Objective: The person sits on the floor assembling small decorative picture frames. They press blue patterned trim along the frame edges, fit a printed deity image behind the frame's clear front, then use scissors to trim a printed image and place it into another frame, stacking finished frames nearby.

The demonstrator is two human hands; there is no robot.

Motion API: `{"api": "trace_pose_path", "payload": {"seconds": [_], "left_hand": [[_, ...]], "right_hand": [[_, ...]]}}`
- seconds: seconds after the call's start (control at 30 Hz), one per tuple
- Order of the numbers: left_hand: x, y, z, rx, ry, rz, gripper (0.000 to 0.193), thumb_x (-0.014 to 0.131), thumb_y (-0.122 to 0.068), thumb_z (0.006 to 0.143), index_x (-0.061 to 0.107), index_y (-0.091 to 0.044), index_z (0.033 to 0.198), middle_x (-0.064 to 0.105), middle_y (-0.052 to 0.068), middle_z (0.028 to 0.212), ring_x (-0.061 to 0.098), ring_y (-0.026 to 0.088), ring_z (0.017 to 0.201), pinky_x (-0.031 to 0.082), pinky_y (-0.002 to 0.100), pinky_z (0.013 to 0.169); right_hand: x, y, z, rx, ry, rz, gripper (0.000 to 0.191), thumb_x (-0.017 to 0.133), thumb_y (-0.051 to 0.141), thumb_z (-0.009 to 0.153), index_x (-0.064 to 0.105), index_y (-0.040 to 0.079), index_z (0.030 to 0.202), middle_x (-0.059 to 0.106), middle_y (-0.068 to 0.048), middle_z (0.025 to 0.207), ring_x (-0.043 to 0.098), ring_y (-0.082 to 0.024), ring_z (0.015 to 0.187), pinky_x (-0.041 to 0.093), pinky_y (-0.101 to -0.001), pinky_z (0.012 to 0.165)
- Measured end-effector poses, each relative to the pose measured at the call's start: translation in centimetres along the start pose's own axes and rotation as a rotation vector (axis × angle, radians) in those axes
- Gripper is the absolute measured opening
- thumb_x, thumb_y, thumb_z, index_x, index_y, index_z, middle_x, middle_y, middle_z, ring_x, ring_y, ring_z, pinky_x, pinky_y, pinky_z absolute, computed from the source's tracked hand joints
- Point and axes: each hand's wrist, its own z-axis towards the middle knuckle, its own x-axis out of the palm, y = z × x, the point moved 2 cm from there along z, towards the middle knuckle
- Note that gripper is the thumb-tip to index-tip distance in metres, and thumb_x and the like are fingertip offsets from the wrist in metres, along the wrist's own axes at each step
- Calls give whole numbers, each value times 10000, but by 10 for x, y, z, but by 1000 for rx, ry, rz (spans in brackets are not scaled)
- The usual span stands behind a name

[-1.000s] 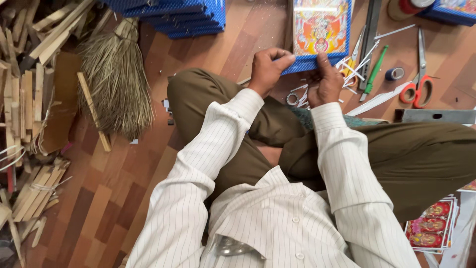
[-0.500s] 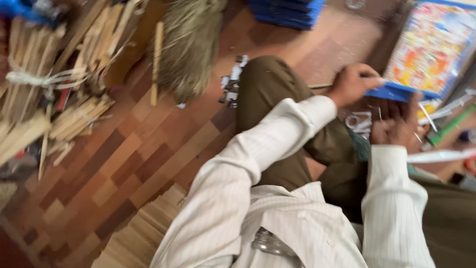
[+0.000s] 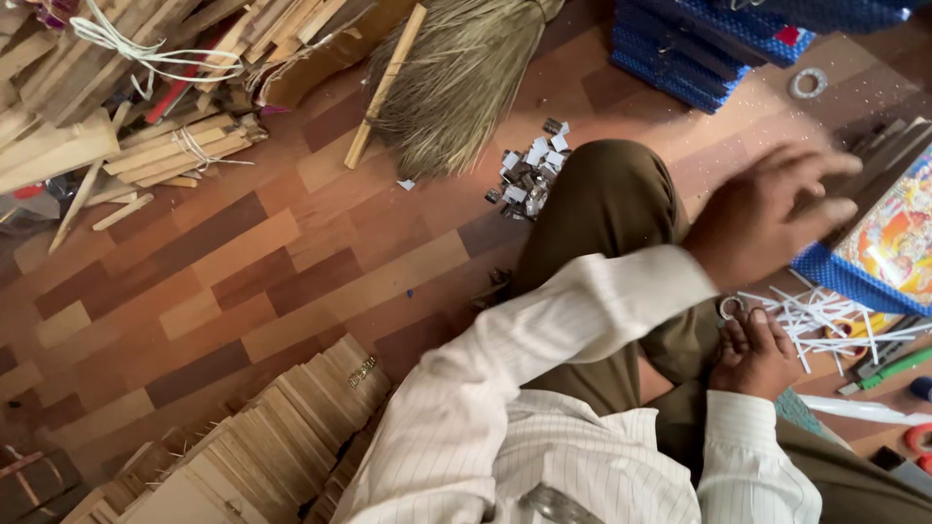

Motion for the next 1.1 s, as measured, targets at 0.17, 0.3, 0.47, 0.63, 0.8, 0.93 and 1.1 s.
{"api": "trace_pose_path", "payload": {"seconds": [0.17, 0.3, 0.47, 0.63, 0.8, 0.93, 1.1], "left_hand": [[-171, 41, 3, 94, -396, 183, 182, 679, -181, 1011, 737, -58, 1133, 731, 97, 1063, 723, 233, 968, 580, 327, 900], [-243, 106, -10, -127, -290, 710, 236, 707, -123, 824, 774, -116, 1050, 709, 149, 1109, 669, 364, 982, 550, 453, 844], [-247, 176, -34, -84, -144, 771, 217, 707, -135, 809, 795, -108, 1006, 718, 145, 1058, 683, 361, 992, 551, 454, 872], [-251, 187, -37, -36, -209, 559, 238, 761, -244, 749, 694, -35, 842, 640, 169, 921, 608, 371, 886, 493, 460, 810], [-253, 106, -25, -153, -434, 131, 173, 757, -89, 913, 606, -14, 956, 681, 18, 824, 659, 112, 699, 540, 259, 599], [-211, 0, -30, 71, -346, 206, 97, 671, -10, 1109, 709, 24, 1192, 725, 92, 1049, 690, 149, 900, 609, 292, 786], [-67, -67, -50, -18, 263, -10, 205, 661, 64, 918, 724, -27, 1091, 767, 100, 970, 748, 136, 863, 585, 273, 767]], "right_hand": [[-3, -6, 3, 2, 21, -3, 152, 691, -9, 1006, 648, -44, 1147, 738, -136, 1050, 731, -217, 896, 573, -293, 773], [-8, -13, 8, 4, 64, -43, 152, 682, 22, 1032, 669, -60, 1161, 732, -159, 1060, 696, -225, 862, 575, -300, 779], [-17, -21, 14, 57, 2, -55, 232, 693, 60, 971, 685, 7, 1197, 750, -101, 1049, 708, -208, 856, 582, -292, 758], [-14, -19, 8, 30, -64, -85, 240, 732, 72, 926, 720, -3, 1154, 744, -85, 958, 681, -167, 770, 535, -261, 673], [17, 15, -20, -193, -79, -225, 178, 734, 64, 949, 739, -12, 1110, 752, -66, 958, 683, -126, 797, 562, -256, 724], [50, 56, -59, -419, 61, -327, 180, 736, 40, 975, 721, -25, 1142, 738, -56, 1005, 682, -102, 889, 572, -260, 805], [72, 95, -93, -574, 158, -309, 265, 716, 28, 983, 677, -30, 1238, 720, -55, 1071, 661, -102, 927, 553, -246, 843]]}}
